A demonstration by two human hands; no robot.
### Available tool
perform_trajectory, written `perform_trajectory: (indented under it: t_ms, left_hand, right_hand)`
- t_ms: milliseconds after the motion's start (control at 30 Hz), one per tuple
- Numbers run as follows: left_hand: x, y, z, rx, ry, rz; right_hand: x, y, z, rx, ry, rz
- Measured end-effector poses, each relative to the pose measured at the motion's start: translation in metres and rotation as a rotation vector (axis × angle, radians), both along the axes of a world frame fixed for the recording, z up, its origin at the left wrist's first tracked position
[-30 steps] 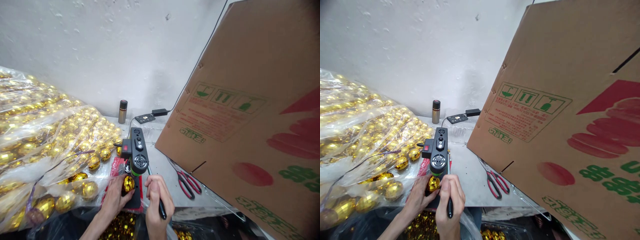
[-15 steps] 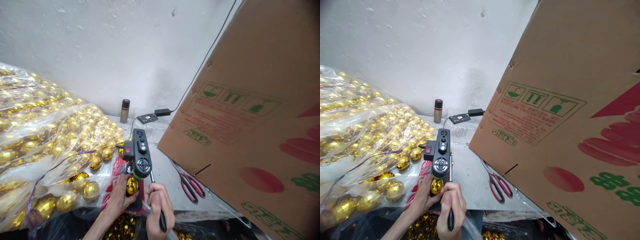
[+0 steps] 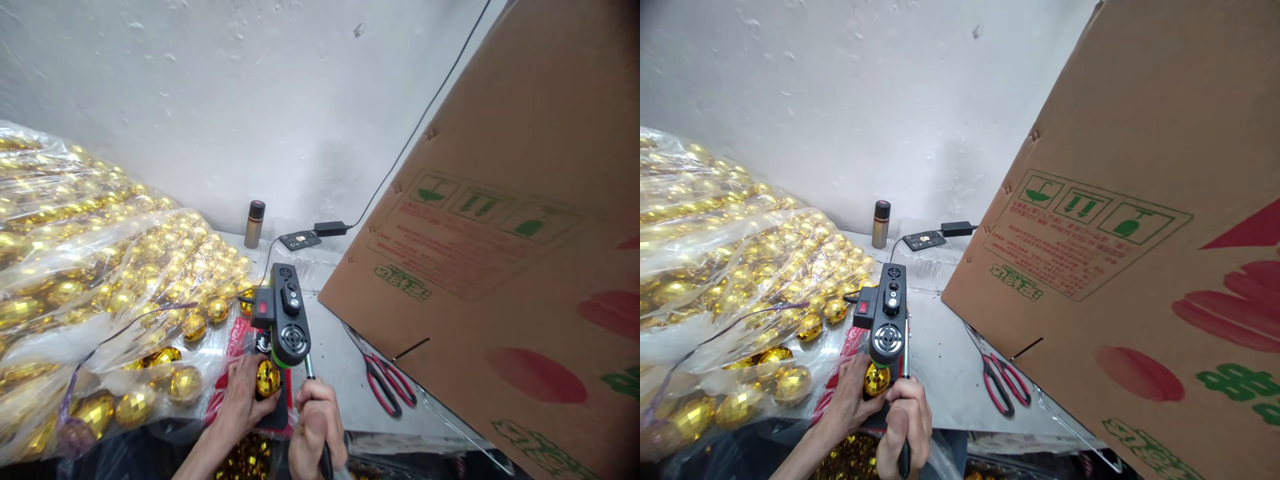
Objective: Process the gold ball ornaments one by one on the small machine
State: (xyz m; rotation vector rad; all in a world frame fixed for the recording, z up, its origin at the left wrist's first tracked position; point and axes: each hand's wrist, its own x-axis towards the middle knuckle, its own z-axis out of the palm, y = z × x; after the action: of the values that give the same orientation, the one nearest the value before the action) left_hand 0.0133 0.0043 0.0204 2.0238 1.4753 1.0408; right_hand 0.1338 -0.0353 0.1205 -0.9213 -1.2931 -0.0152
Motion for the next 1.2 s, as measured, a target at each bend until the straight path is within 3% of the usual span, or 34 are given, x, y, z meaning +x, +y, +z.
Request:
perform_trajectory:
  t_ms: [233, 567, 933, 1200]
  left_hand:
    - [0.001, 0.000, 0.002, -0.013, -0.029, 0.010]
    - [0.003, 0.002, 0.009, -0.099, -0.064, -0.005]
    - [0.004, 0.004, 0.008, -0.112, -0.072, -0.001]
    - [0.005, 0.004, 0.006, -0.104, -0.067, 0.014]
  right_hand:
    - [0.001, 0.003, 0.000, 0.031, -0.006, 0.006]
    - [-0.007, 0.005, 0.014, 0.055, 0.027, -0.060]
    - [-0.007, 0.008, 0.004, 0.062, 0.083, -0.042]
    - [-0.005, 0.011, -0.014, 0.101, 0.055, -0.016]
